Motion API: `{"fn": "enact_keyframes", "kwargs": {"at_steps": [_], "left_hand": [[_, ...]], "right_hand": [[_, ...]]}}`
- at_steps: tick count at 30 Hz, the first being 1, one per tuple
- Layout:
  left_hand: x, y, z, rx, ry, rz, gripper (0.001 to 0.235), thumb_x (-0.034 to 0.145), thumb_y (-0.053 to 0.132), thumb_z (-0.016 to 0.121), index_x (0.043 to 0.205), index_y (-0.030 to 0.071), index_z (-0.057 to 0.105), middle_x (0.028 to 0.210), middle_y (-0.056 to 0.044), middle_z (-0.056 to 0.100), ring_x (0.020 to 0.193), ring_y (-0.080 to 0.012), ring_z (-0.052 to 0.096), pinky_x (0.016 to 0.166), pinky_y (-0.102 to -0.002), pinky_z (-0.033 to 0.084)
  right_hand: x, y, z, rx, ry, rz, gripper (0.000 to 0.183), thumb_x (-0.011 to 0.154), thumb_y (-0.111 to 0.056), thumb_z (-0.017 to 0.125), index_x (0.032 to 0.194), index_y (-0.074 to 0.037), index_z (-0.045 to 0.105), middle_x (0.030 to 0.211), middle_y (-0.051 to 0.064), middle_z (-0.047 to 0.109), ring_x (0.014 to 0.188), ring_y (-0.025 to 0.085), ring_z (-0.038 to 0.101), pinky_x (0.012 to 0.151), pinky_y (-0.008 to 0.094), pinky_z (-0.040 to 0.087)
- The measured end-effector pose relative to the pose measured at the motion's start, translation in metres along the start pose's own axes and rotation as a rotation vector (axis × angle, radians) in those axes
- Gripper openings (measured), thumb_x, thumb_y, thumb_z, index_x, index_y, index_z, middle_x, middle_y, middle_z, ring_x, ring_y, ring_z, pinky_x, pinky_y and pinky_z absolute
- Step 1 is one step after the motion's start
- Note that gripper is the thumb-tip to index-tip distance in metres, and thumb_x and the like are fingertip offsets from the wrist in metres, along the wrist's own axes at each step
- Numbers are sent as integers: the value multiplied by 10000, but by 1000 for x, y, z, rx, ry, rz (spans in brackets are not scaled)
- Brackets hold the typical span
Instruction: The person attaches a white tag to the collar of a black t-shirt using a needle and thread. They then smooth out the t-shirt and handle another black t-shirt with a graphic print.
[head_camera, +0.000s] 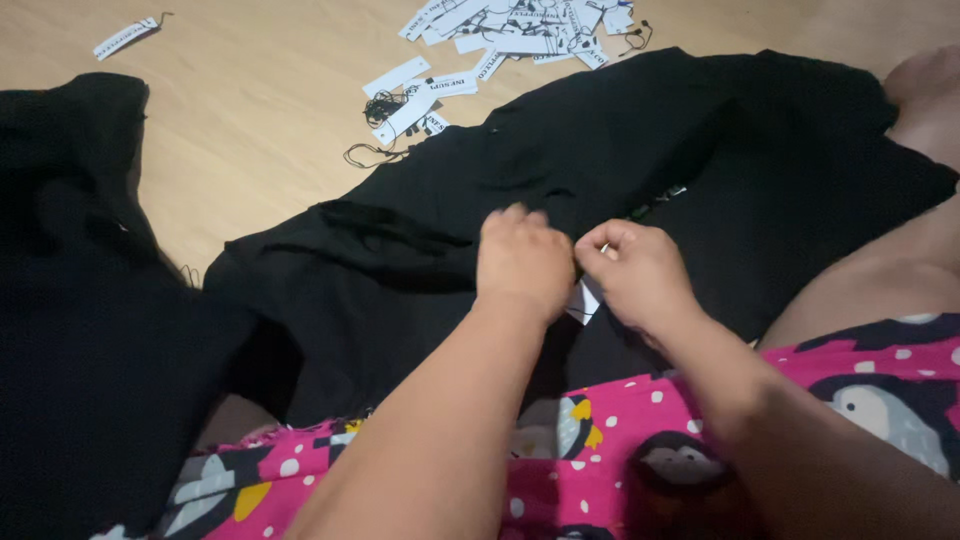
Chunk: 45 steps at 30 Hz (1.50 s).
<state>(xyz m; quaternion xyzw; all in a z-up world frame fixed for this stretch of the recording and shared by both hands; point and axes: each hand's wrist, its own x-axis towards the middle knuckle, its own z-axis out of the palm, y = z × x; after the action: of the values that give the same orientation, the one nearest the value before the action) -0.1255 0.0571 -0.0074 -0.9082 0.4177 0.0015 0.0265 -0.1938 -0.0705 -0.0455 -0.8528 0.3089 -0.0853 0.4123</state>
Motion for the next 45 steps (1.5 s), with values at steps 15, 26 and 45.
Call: {"fn": "enact_keyframes", "kwargs": {"at_steps": [15,26,45], "left_hand": [[-5,-42,10,-1023,-153,-623,704,803,380,817,1369,3,634,1348,-219,673,1327,-420,585,1107,-519,475],[-23,-28,-42,-1021,-211,-472,485,887,399,622,1308,172,699,1200,-92,753,1240,-351,664,1054,-503,483],[8,-20,-12,-958,-299,-518,276,812,506,718,861,240,774,880,10,765,956,-228,688,962,-521,298]], "right_hand": [[-10,17,27,249,98,-187,104,977,-105,729,1053,-127,796,790,64,715,775,144,660,682,333,532],[-7,10,15,56,125,-435,97,989,-111,732,1070,-126,783,909,102,705,976,327,711,789,435,557],[7,-1,-25,-144,-122,-328,141,1011,-183,661,1075,-149,782,849,13,736,713,154,626,660,341,450]]}}
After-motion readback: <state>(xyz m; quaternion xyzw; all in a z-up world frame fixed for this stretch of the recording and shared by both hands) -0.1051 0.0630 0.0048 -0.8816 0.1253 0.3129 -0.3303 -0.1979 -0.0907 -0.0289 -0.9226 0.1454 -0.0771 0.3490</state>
